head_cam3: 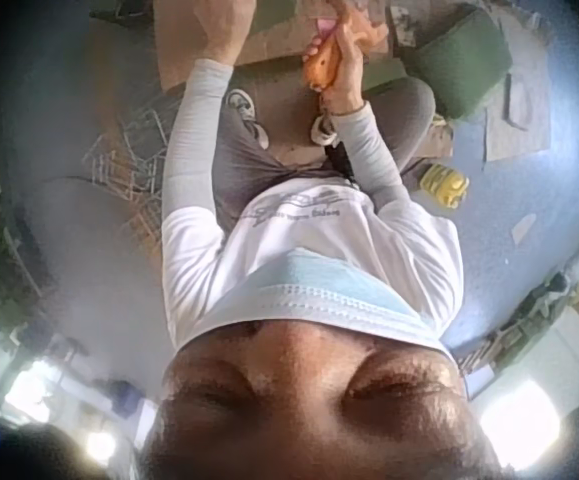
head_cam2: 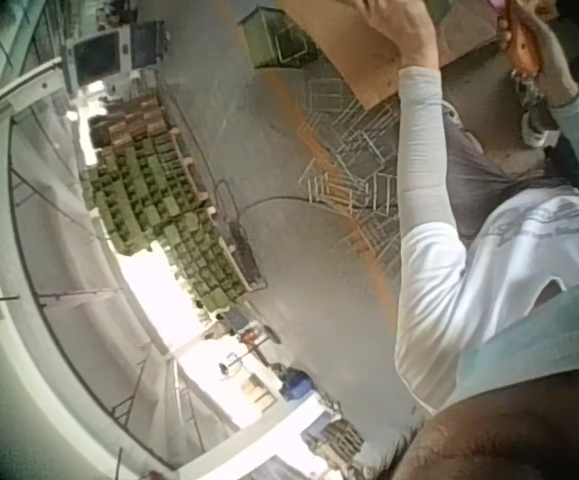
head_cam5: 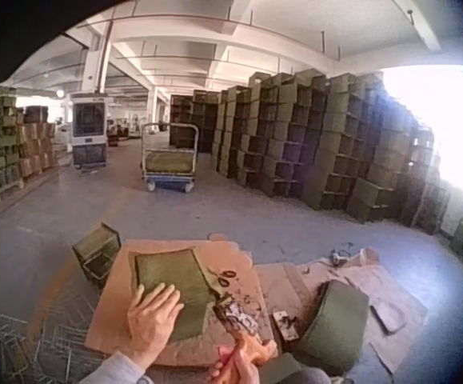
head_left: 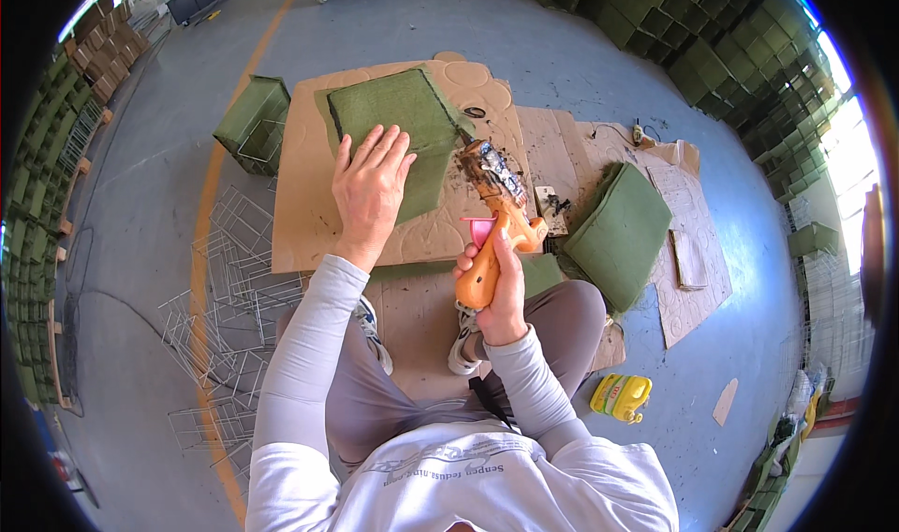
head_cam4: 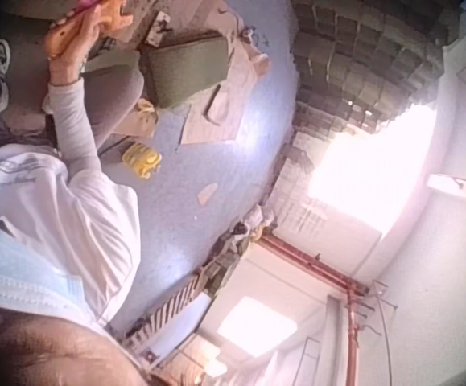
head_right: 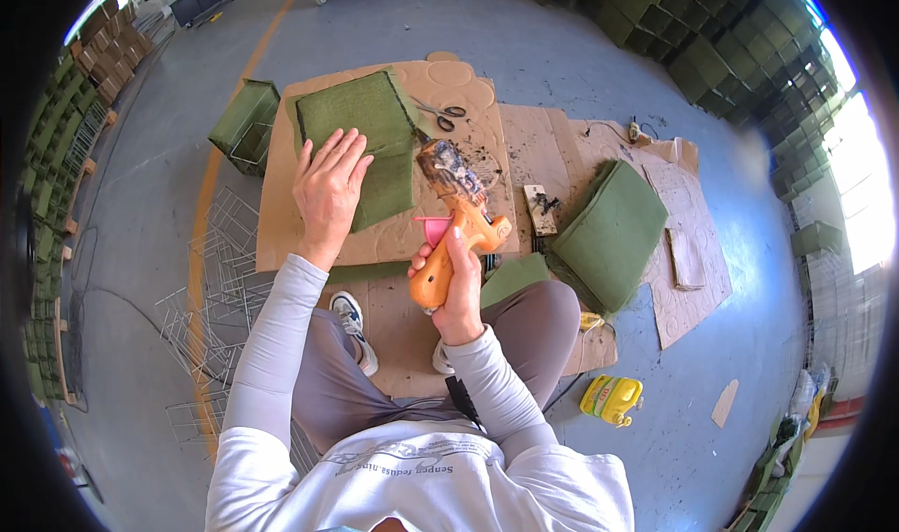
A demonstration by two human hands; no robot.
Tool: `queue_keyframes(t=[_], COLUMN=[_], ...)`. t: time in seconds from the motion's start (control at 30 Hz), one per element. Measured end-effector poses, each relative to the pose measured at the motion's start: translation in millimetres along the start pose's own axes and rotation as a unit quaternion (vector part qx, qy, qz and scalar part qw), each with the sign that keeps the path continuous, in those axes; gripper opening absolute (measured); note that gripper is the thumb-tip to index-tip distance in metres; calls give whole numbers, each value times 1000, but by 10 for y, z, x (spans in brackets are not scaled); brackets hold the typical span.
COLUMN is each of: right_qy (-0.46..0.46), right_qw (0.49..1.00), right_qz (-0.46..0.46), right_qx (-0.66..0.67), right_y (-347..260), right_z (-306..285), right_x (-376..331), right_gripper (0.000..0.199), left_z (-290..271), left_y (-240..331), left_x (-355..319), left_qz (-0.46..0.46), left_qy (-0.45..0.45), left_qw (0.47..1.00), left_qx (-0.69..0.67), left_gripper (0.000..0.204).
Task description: Applying hot glue to green foam panels and attaching them to a wire frame.
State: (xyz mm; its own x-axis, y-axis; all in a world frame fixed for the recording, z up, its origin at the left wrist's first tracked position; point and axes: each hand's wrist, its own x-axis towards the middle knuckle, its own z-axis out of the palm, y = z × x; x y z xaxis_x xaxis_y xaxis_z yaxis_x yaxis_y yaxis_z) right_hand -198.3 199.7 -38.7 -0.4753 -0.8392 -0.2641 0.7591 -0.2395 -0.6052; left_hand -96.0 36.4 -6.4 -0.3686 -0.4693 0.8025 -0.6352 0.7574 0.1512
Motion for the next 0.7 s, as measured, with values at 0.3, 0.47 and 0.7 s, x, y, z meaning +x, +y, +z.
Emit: queue_keyframes(t=[0.3,0.47,0.7], right_qy=[-14,1,8], right_qw=[999,999,999], right_qz=[-33,3,-12], right_qx=[-36,-52,-35], right_y=[-140,-84,-323], right_z=[-5,29,-181], right_x=[-137,-110,-34], right_gripper=[25,25,27], left_z=[-6,4,-102], left_y=[-5,11,-199], left_x=[-14,-29,17], left_qz=[5,7,17], left_qy=[4,9,-14], left_qw=[1000,1000,999], left_qx=[-2,1,-46], left_gripper=[22,23,24])
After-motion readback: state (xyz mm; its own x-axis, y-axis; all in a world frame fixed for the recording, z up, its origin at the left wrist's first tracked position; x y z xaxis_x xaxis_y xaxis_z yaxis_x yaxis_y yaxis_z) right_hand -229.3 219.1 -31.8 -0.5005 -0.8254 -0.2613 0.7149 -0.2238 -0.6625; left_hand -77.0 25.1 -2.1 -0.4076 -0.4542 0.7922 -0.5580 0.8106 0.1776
